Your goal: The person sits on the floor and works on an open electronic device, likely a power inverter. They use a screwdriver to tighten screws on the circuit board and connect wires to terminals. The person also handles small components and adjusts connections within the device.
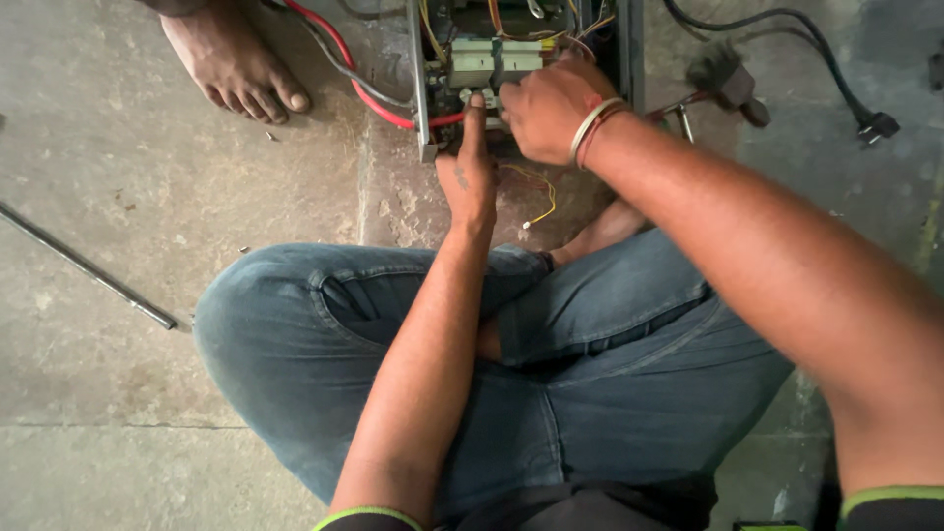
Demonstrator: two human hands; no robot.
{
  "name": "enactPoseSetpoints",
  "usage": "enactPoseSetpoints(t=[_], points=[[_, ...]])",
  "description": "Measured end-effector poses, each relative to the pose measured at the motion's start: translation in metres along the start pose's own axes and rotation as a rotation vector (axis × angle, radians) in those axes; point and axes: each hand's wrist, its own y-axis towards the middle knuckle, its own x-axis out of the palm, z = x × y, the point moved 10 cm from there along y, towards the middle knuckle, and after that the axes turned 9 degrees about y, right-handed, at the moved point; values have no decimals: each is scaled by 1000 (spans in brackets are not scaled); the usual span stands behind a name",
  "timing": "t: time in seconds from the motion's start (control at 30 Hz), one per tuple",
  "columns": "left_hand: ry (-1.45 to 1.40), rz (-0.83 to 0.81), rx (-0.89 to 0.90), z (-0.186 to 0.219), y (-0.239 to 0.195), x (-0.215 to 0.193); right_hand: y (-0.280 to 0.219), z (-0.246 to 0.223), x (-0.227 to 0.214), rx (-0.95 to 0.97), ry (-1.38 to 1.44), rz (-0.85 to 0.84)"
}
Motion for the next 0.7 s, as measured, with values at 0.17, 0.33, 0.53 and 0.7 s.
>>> enactPoseSetpoints(t=[0.17, 0.33, 0.53, 0.7], points=[[45, 7, -27, -11, 6, -1, -7, -18, -20, -176, -242, 192], [54, -40, 3, -21, 16, 1, -4, -22, -17, -265, -255, 197], [91, -34, 230, 2, 13, -3, -31, -22, -29, -38, 127, 493], [269, -45, -89, -9, 5, -5, -90, -29, -36, 250, 531, 544]])
